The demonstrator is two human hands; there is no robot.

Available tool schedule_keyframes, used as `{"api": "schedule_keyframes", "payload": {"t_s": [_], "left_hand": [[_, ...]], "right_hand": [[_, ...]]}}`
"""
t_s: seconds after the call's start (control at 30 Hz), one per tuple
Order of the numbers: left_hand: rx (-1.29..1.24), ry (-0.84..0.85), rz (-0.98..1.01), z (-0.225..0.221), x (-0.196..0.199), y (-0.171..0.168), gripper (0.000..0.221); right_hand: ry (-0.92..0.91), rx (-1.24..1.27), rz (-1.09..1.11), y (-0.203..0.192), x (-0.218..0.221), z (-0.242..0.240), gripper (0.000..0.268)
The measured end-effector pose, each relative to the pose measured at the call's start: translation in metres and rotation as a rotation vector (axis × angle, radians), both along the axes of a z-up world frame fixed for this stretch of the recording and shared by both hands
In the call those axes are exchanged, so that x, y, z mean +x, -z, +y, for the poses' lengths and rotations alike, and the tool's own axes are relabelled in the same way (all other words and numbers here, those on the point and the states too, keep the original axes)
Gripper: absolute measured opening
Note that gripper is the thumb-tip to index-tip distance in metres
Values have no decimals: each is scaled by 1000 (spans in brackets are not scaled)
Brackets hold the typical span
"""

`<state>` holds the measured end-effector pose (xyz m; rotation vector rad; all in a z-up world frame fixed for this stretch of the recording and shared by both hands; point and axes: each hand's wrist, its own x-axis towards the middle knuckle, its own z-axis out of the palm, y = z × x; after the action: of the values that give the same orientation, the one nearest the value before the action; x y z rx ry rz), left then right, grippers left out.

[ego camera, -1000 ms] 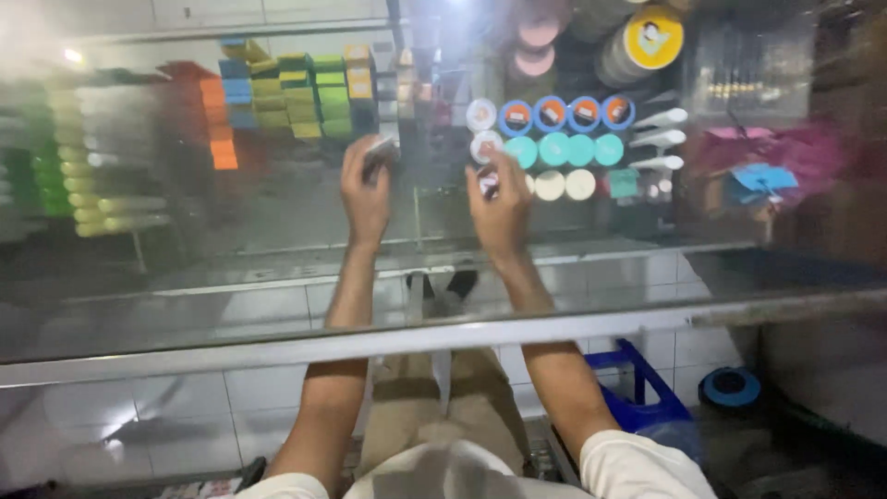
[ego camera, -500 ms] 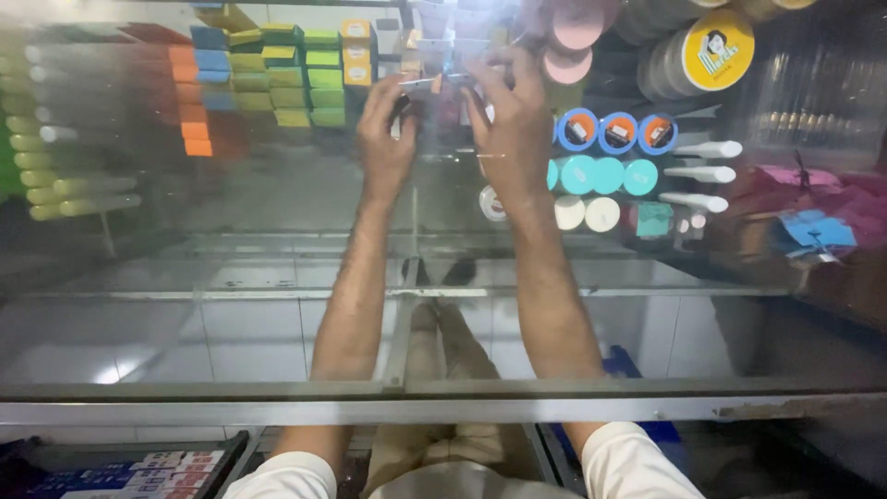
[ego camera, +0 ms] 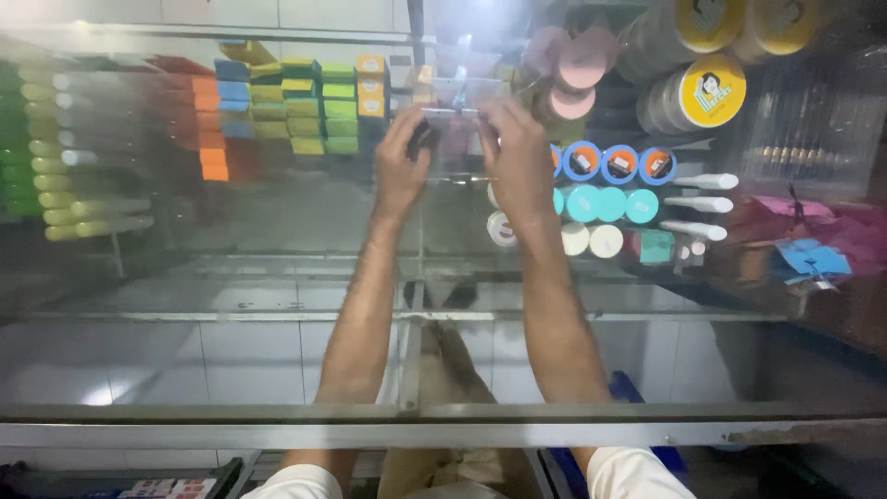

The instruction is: Organizes and stocks beauty products from a cardboard box onto a glass display counter.

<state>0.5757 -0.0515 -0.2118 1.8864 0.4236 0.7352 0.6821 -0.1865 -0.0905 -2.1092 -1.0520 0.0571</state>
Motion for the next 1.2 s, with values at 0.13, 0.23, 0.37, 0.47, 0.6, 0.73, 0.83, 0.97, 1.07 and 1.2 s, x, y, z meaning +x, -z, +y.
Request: {"api": "schedule_keyframes", "payload": {"t_s": [0.13,0.23,0.37,0.47,0.6,0.73,0.83,0.97,1.07,1.2], "left_hand": [[75,-19,12,4,1,22,50],[26,-3,25,3,1,17,53],[48,-21,34,2,0,13,52],[41,-28,18,3,-1,18,53],[-5,-63,162,2,0,22,58],[-11,-63,170,4,-1,32,59],[8,-62,156,2,1,28,55],[60,-98,130,1,3,23,56],[5,-99,126,0,5,26,48],[72,-138,110,2,11,55,45]], "right_hand": [[-5,-7,11,-6,0,1,10],[5,-18,49,-10,-3,1,11],[12,-61,49,-12,-4,3,11],[1,-60,71,-14,-4,1,16],[34,-141,144,-6,-4,1,23],[29,-190,105,-5,-3,2,27],[13,-218,116,-9,-2,2,28],[37,-244,133,2,0,0,29],[34,-241,140,-5,0,0,32],[31,-235,141,-15,-3,1,33]]}}
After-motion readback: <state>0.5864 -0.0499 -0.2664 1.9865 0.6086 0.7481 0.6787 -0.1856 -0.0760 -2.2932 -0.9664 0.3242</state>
